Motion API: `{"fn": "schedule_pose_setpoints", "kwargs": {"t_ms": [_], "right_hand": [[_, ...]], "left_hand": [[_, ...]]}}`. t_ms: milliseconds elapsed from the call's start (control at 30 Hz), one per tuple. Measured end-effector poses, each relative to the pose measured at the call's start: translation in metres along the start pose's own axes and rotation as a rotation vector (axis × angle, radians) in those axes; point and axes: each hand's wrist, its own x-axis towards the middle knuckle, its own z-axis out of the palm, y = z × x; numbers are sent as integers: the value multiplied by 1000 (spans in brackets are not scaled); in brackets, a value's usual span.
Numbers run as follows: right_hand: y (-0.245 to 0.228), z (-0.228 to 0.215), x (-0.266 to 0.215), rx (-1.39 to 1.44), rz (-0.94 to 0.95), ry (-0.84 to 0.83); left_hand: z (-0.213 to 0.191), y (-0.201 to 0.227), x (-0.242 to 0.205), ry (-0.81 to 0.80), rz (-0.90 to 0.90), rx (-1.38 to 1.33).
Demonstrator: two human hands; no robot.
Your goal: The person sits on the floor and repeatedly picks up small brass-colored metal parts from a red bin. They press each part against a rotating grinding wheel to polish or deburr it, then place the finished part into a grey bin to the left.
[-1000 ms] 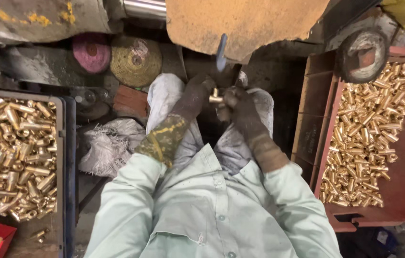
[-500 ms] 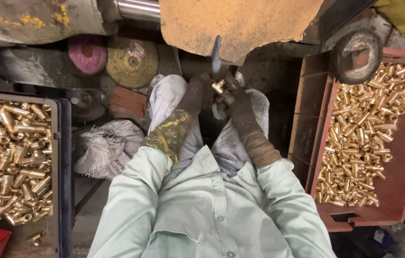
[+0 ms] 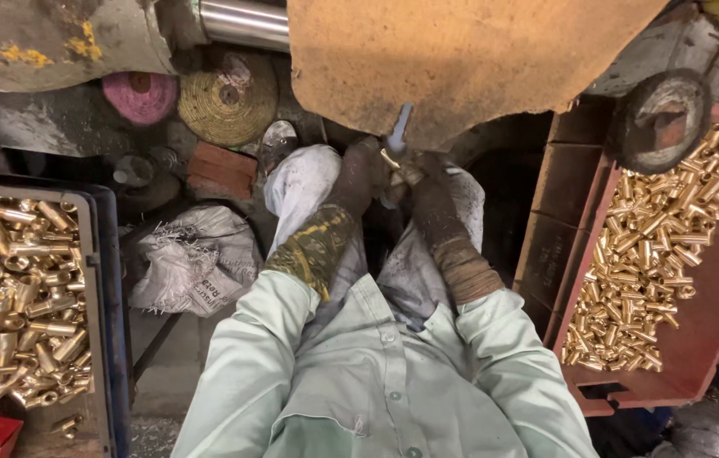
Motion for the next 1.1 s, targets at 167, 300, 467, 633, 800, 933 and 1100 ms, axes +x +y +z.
{"fn": "schedule_pose_setpoints", "kwargs": {"t_ms": [167,300,467,633,800,933,1100], "right_hand": [[-8,-1,1,-294,-200,115],[-19,3,-4,-191,40,50],[-9,-7,-5,-966,-398,68],[12,-7,12,-1210,-844,154],[5,4,14,255,89,-18],[-1,5,-13,322,19,-85],[1,5,-13,57,-277,-109]], "left_hand": [[9,2,-4,-5,-30,-27],[7,5,-5,-1,-33,-38],[5,0,-4,4,-51,-55],[-2,0,2,9,-37,-69],[4,6,-1,-9,-17,-120],[15,13,-10,-15,-103,-297],[2,8,-13,-49,-16,-134]]}}
